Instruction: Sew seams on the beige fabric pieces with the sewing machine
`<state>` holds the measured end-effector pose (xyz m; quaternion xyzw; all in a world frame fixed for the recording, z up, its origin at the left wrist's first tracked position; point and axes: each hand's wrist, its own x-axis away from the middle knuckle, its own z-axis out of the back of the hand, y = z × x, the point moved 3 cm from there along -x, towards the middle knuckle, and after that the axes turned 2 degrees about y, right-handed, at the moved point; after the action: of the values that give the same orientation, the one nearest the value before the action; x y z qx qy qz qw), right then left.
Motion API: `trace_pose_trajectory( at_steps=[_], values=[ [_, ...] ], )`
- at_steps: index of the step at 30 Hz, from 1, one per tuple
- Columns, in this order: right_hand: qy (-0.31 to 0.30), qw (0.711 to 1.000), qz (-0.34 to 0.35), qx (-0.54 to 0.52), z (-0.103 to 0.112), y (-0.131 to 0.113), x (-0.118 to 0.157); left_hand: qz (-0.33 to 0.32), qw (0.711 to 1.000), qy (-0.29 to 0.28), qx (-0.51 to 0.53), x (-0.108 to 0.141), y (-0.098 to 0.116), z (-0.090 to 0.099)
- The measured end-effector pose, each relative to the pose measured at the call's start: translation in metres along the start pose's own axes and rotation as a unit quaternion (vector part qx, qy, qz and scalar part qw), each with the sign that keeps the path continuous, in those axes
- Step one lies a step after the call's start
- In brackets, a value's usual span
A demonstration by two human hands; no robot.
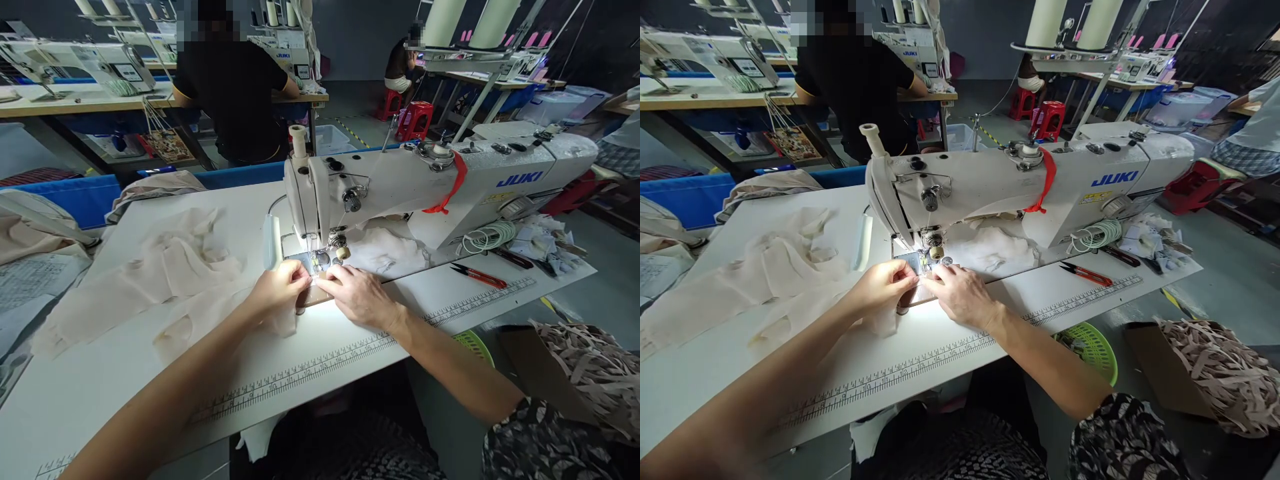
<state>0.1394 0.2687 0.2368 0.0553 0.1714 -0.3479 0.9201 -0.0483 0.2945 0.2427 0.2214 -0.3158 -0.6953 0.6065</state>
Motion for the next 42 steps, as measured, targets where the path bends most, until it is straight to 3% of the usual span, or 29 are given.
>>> trace_pose_trajectory(
  at_steps=[3, 5, 8, 10, 12, 18, 25, 33, 39, 42],
  values=[
    [-0.008, 1.000, 0.011, 0.018, 0.000, -0.003, -0.001, -0.011, 0.998, -0.005, -0.060, 0.000, 0.002, 0.001],
    [-0.011, 0.999, 0.018, 0.026, -0.001, -0.004, -0.002, -0.056, 0.983, 0.043, -0.168, 0.002, 0.005, 0.003],
    [-0.022, 0.999, 0.026, 0.040, -0.002, -0.005, -0.004, -0.222, 0.915, 0.122, -0.314, 0.015, 0.013, -0.001],
    [-0.026, 0.998, 0.032, 0.053, -0.004, -0.005, -0.005, -0.350, 0.862, 0.152, -0.335, 0.029, 0.016, -0.009],
    [-0.021, 0.997, 0.038, 0.059, -0.005, -0.005, -0.005, -0.415, 0.833, 0.175, -0.320, 0.042, 0.015, -0.017],
    [0.016, 0.999, 0.033, 0.024, -0.004, -0.005, -0.004, -0.422, 0.829, 0.181, -0.318, 0.055, 0.009, -0.028],
    [0.045, 0.997, -0.061, 0.027, -0.004, 0.014, -0.009, -0.391, 0.819, 0.175, -0.381, 0.036, 0.007, -0.031],
    [0.060, 0.995, -0.073, 0.015, -0.002, 0.022, -0.007, -0.385, 0.807, 0.187, -0.406, 0.022, 0.007, -0.032],
    [0.041, 0.996, -0.082, 0.005, -0.001, 0.022, -0.005, -0.355, 0.839, 0.161, -0.379, 0.020, 0.006, -0.034],
    [0.035, 0.996, -0.083, -0.003, -0.001, 0.019, -0.003, -0.350, 0.833, 0.151, -0.400, 0.020, 0.007, -0.034]
  ],
)
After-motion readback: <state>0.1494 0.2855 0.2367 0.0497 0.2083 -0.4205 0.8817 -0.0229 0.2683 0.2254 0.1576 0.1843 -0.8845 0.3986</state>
